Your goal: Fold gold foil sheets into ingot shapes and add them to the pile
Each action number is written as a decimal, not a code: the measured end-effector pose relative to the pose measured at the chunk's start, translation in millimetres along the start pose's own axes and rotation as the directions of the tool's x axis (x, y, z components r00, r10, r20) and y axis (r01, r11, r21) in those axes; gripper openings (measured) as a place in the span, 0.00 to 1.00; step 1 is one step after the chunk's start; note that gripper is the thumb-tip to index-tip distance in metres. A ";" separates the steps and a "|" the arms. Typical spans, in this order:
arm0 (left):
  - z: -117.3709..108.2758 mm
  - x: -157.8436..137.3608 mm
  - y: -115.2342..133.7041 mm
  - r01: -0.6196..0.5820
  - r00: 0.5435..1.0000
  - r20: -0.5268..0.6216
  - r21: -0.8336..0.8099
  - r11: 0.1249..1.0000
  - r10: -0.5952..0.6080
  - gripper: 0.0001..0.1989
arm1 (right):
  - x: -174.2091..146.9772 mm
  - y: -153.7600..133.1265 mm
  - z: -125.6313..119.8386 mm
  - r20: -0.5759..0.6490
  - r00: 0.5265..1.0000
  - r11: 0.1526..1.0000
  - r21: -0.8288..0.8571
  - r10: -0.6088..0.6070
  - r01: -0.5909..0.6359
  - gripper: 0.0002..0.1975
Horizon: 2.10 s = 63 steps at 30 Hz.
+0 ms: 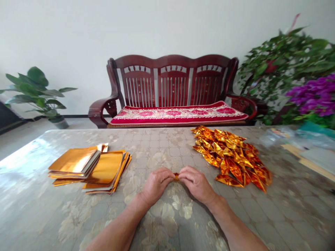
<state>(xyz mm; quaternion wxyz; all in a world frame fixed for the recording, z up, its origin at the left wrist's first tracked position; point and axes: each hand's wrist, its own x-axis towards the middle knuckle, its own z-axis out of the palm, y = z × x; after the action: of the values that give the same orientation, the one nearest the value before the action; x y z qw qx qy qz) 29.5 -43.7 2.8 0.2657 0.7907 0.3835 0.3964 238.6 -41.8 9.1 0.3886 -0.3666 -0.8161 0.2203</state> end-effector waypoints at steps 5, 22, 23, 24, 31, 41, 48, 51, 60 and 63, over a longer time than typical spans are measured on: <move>0.7 0.2 1.8 -0.006 0.999 0.032 -0.009 1.000 0.006 0.10 | -0.2 -1.2 0.1 0.011 1.000 1.000 -0.011 0.011 -0.011 0.09; 1.2 0.4 5.1 0.082 0.997 0.000 0.023 0.996 -0.082 0.08 | -1.9 -11.3 6.6 -0.108 0.993 0.997 -0.061 0.043 -0.050 0.09; 1.4 0.4 4.8 0.088 0.996 -0.005 0.027 0.996 -0.088 0.08 | -1.6 -11.4 6.5 -0.112 0.993 0.997 -0.059 0.046 -0.053 0.09; 1.7 0.4 4.4 0.092 0.996 -0.008 0.030 0.995 -0.092 0.08 | -1.4 -11.4 6.3 -0.116 0.992 0.997 -0.057 0.049 -0.056 0.09; 2.9 1.2 4.6 0.094 0.996 -0.006 0.032 0.995 -0.094 0.07 | -0.8 -13.3 7.9 -0.154 0.987 0.995 -0.076 0.054 -0.066 0.09; 4.0 1.2 4.4 0.069 0.998 0.007 0.024 0.997 -0.069 0.07 | -0.7 -19.2 13.9 -0.195 0.976 0.990 -0.090 0.093 -0.112 0.10; 3.8 0.6 6.4 0.076 0.997 0.010 0.047 0.996 -0.077 0.08 | 0.0 -16.7 12.1 -0.153 0.983 0.993 -0.052 0.099 -0.108 0.09; 5.0 0.5 6.9 0.083 0.996 0.002 0.065 0.994 -0.084 0.09 | 0.4 -16.3 11.9 -0.143 0.986 0.993 -0.055 0.091 -0.100 0.09; 6.1 1.4 6.2 0.098 0.995 -0.002 0.060 0.993 -0.099 0.08 | -1.5 -17.2 15.9 -0.168 0.983 0.991 -0.100 0.074 -0.092 0.10; 6.7 1.5 5.8 0.109 0.994 -0.003 0.044 0.993 -0.109 0.08 | -2.2 -17.2 18.1 -0.168 0.983 0.987 -0.126 0.074 -0.096 0.11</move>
<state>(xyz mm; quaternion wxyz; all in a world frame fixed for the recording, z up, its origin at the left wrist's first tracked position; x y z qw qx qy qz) 38.0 -46.5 4.1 0.2693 0.7741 0.4350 0.3729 217.8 -55.7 8.3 0.4187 -0.4429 -0.7783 0.1511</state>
